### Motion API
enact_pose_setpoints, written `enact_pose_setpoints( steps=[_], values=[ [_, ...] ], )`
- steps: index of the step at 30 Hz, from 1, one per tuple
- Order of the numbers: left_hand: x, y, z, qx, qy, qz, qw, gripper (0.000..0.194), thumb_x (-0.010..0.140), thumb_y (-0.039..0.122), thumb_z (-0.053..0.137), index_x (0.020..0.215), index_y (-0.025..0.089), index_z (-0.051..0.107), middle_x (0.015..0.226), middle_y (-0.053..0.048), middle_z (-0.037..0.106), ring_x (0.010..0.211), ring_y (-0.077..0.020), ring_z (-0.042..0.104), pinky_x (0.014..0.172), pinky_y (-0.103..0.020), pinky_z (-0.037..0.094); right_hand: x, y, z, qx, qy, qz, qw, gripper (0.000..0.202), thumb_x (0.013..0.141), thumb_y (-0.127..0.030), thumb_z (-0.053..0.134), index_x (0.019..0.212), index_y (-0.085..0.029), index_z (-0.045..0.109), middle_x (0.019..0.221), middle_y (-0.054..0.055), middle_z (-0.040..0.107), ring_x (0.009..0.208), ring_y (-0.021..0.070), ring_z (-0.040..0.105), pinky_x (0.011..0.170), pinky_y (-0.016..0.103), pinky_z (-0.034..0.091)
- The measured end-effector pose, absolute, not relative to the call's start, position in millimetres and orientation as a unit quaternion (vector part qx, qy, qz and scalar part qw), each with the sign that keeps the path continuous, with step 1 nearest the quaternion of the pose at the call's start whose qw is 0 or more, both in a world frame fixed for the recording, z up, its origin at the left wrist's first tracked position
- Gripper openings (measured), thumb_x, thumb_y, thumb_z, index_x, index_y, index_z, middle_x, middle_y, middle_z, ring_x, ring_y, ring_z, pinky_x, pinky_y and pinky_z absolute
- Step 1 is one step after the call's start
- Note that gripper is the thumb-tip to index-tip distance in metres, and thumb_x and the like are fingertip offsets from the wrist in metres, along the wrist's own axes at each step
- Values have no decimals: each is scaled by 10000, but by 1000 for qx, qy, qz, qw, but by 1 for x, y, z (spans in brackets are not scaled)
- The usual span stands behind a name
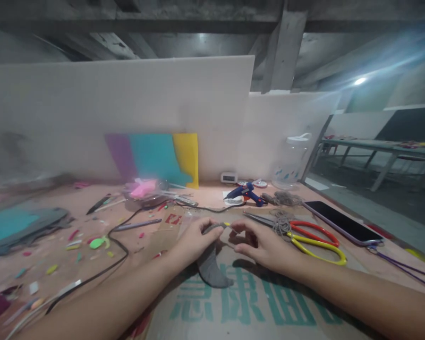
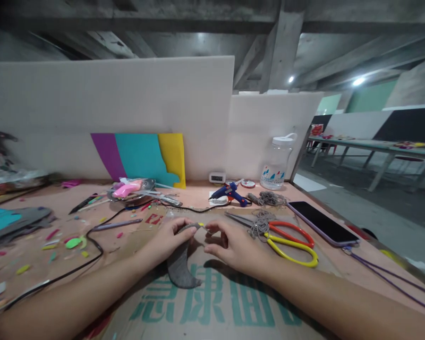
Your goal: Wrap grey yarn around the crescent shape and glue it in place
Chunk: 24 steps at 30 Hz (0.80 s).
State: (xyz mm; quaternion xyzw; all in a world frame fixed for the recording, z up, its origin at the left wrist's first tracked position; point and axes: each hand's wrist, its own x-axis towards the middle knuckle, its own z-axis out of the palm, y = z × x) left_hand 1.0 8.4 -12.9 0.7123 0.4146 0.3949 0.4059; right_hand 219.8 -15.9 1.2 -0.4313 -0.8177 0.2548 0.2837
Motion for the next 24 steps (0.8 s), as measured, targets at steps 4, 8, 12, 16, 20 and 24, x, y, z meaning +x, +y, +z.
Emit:
enact_pose_setpoints(
  steps=[4, 8, 12, 16, 20, 24],
  values=[
    [2, 9, -17, 705, 414, 405, 409, 314, 845, 467, 579, 857, 155, 609, 694, 26, 595, 660, -144, 556, 626, -244, 415, 219, -13, -2, -419, -826, 250, 282, 190, 911, -275, 558, 1019, -177, 679, 952, 60, 736, 820, 177, 659, 755, 292, 499],
    [1, 10, -17, 715, 424, 400, 386, 303, 851, 459, 579, 858, 157, 612, 710, 24, 602, 677, -147, 561, 637, -245, 412, 222, -14, -5, -387, -861, 190, 268, 192, 948, -250, 520, 968, -181, 698, 911, 52, 739, 819, 166, 670, 761, 273, 498],
    [2, 6, -14, 739, 439, 380, 341, 240, 866, 397, 557, 872, 167, 624, 757, 12, 646, 733, -167, 599, 666, -254, 424, 222, -19, -3, -322, -910, 76, 250, 255, 995, -273, 459, 915, -160, 672, 856, 51, 693, 750, 138, 629, 684, 238, 475],
    [3, -4, -8, 779, 442, 357, 267, 211, 869, 363, 549, 871, 172, 640, 841, -12, 688, 830, -196, 627, 743, -281, 438, 220, -25, 3, -217, -948, -134, 192, 324, 1011, -294, 423, 838, -142, 651, 804, 67, 645, 673, 158, 542, 606, 278, 412],
    [4, -10, -5, 816, 413, 299, 272, 207, 891, 350, 535, 875, 192, 667, 851, 0, 712, 826, -185, 642, 733, -273, 437, 221, -28, 11, -164, -948, -170, 215, 272, 1003, -250, 450, 848, -133, 642, 765, 65, 640, 679, 164, 537, 622, 285, 407],
    [1, -11, -8, 846, 366, 263, 286, 212, 902, 366, 547, 945, 223, 697, 911, 19, 733, 858, -168, 650, 757, -258, 440, 226, -25, 12, -190, -932, -104, 292, 194, 991, -229, 480, 936, -135, 641, 779, 62, 653, 698, 149, 568, 635, 256, 429]
  ],
)
